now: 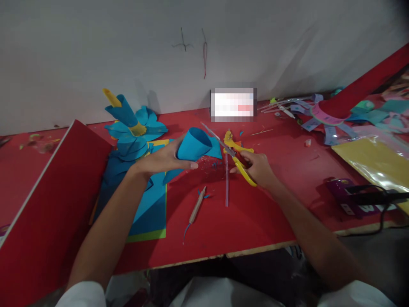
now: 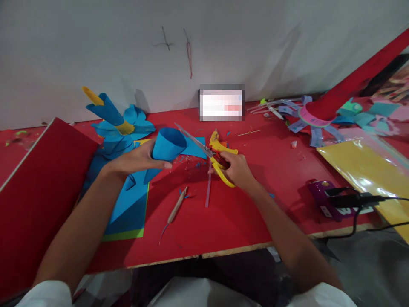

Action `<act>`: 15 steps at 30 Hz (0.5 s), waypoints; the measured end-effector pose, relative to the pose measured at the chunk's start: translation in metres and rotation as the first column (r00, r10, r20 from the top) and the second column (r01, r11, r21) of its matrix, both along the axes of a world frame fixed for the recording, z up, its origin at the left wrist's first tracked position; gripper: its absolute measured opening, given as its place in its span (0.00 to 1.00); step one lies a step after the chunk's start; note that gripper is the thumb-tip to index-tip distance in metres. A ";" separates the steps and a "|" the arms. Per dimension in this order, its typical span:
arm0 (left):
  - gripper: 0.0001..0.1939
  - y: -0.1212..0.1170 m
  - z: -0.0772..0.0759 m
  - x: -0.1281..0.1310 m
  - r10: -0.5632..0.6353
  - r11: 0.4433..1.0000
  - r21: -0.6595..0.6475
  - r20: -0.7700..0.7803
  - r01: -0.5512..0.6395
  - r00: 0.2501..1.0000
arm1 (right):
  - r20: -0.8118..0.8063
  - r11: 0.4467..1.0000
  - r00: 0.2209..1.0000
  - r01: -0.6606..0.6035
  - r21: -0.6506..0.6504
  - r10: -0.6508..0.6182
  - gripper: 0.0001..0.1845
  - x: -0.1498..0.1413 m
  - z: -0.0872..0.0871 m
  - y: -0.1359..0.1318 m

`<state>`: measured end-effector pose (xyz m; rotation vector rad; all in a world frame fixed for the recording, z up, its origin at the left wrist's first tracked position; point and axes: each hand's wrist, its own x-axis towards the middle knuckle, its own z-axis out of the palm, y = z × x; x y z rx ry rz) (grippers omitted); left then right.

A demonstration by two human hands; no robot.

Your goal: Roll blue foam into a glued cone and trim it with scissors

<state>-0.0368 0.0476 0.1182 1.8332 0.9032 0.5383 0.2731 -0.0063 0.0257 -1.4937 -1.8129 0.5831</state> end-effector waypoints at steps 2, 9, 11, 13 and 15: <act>0.29 0.000 -0.003 0.003 0.091 0.995 0.020 0.072 -0.093 0.993 | -0.032 0.999 0.998 0.048 -0.009 -0.048 0.37 0.000 0.001 0.000; 0.35 0.009 -0.018 0.012 0.385 0.922 -0.155 0.281 -0.354 0.879 | -0.085 0.990 0.987 0.140 -0.002 -0.140 0.38 -0.001 0.004 0.002; 0.33 0.011 -0.023 0.014 0.434 0.901 -0.187 0.336 -0.392 0.836 | -0.093 0.991 0.986 0.136 -0.011 -0.137 0.38 -0.001 0.002 0.002; 0.31 0.013 -0.027 0.017 0.463 0.886 -0.215 0.383 -0.410 0.799 | -0.095 0.991 0.986 0.134 -0.013 -0.135 0.38 -0.001 0.001 0.002; 0.29 0.013 -0.030 0.020 0.479 0.878 -0.236 0.414 -0.417 0.774 | -0.091 0.991 0.987 0.131 -0.011 -0.132 0.38 -0.001 0.001 0.002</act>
